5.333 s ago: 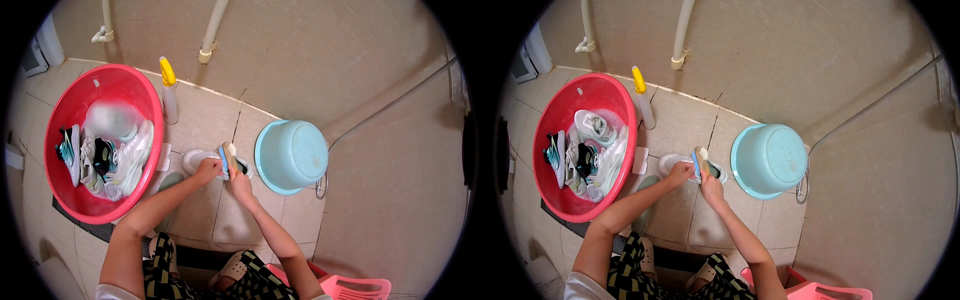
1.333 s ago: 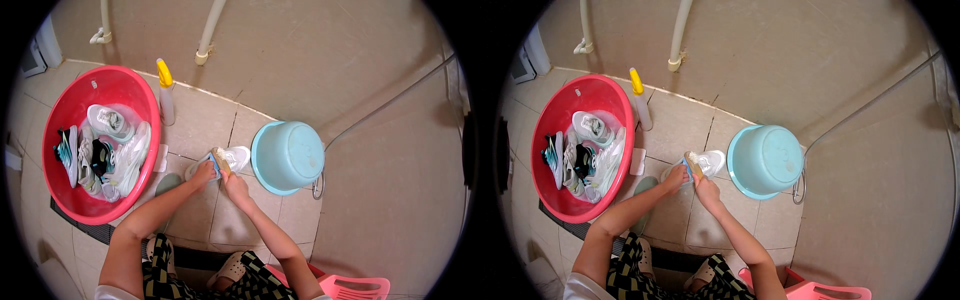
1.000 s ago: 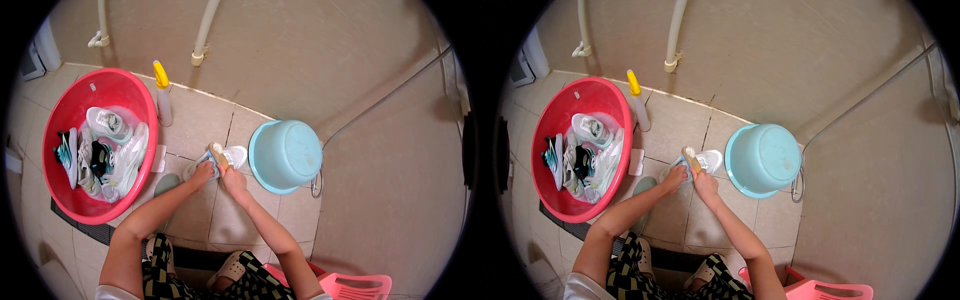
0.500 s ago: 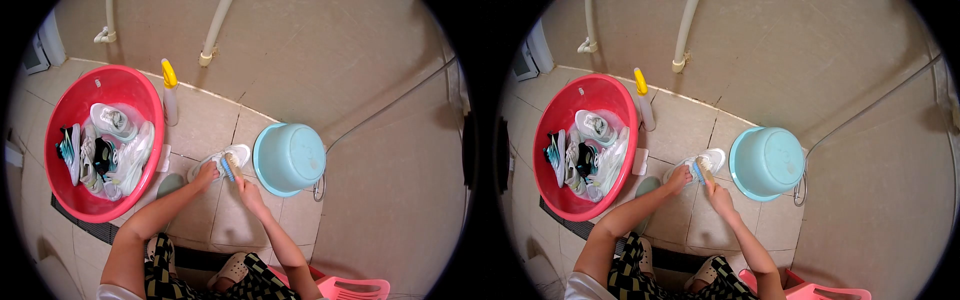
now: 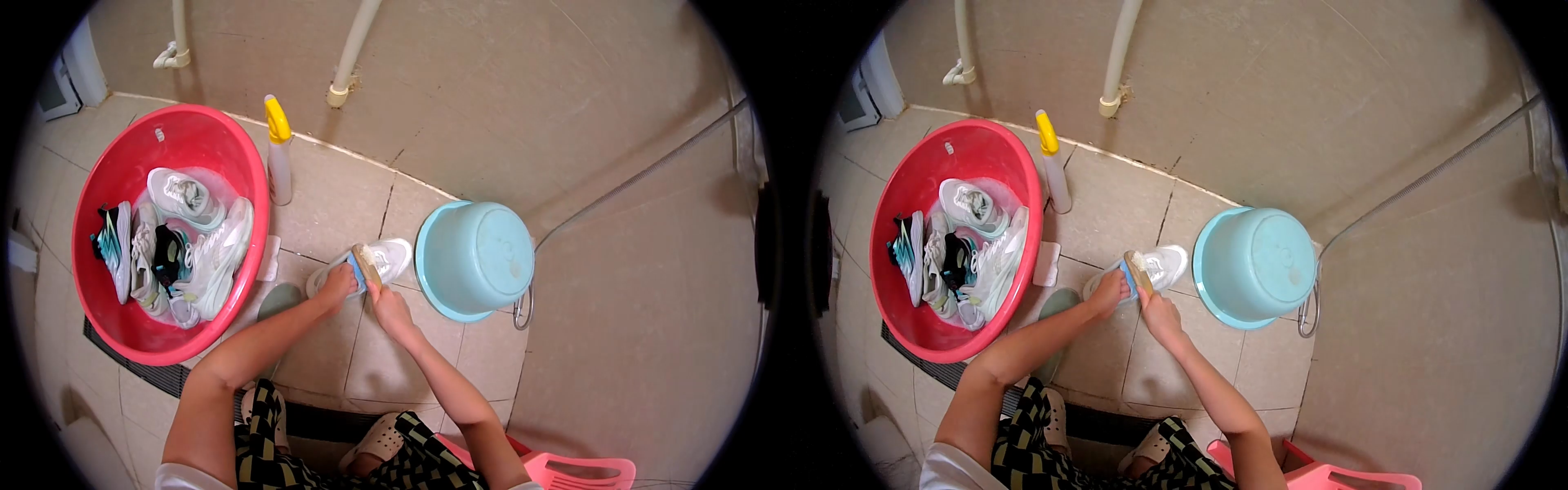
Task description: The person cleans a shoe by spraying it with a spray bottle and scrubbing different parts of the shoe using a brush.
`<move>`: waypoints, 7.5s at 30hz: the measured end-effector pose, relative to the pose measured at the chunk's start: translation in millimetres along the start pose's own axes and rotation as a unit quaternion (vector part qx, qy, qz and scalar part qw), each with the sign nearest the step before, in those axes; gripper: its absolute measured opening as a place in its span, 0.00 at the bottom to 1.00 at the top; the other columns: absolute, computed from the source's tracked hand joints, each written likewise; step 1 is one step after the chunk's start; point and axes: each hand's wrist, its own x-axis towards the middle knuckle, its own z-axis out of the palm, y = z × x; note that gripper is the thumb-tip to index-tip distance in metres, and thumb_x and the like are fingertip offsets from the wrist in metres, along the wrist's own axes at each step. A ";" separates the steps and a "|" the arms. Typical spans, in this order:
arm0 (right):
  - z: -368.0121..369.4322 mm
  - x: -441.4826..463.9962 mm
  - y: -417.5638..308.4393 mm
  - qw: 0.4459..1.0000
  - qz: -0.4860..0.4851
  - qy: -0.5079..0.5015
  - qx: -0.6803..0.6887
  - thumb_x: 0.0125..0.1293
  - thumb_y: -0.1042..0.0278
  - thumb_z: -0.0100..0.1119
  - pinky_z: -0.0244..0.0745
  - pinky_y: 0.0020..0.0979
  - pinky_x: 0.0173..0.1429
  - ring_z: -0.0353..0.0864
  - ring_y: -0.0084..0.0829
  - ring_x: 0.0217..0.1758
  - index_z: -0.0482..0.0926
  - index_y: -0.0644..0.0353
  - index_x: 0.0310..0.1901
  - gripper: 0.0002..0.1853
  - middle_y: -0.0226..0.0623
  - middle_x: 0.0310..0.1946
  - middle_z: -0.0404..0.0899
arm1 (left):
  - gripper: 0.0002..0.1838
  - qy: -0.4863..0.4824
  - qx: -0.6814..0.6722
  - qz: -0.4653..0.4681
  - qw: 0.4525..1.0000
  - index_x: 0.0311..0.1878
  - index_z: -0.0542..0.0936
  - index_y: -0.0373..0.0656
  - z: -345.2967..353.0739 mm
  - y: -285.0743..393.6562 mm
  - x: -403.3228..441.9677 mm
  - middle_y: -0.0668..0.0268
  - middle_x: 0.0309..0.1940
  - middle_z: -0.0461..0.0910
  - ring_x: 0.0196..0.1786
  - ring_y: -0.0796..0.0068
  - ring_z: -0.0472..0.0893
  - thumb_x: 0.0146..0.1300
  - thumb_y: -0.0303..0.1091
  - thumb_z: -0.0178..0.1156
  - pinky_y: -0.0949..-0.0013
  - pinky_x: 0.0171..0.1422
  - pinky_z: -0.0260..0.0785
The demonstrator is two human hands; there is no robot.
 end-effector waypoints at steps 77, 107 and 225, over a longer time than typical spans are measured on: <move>-8.5 33.4 6.1 0.995 -0.022 0.070 -0.063 0.68 0.41 0.34 0.72 0.51 0.37 0.77 0.59 0.31 0.75 0.70 0.31 0.34 0.61 0.25 0.76 | 0.10 0.030 -0.060 0.033 0.997 0.34 0.71 0.49 12.0 -0.5 37.8 0.73 0.28 0.71 0.29 0.84 0.69 0.64 0.41 0.44 0.76 0.35 0.65; 8.1 -2.8 35.5 0.997 0.012 0.055 0.046 0.69 0.44 0.35 0.70 0.53 0.37 0.75 0.62 0.31 0.76 0.72 0.33 0.32 0.66 0.24 0.74 | 0.22 0.112 -0.037 0.062 0.991 0.50 0.71 0.29 19.7 -15.4 65.1 0.59 0.44 0.75 0.45 0.73 0.74 0.65 0.43 0.52 0.68 0.49 0.67; -4.9 86.7 15.6 0.991 -0.101 0.024 -0.090 0.68 0.42 0.36 0.74 0.46 0.34 0.79 0.53 0.30 0.78 0.68 0.28 0.33 0.56 0.23 0.78 | 0.19 0.148 0.126 0.037 0.980 0.54 0.69 0.32 17.7 -22.0 54.3 0.56 0.50 0.75 0.50 0.66 0.75 0.63 0.33 0.51 0.67 0.51 0.67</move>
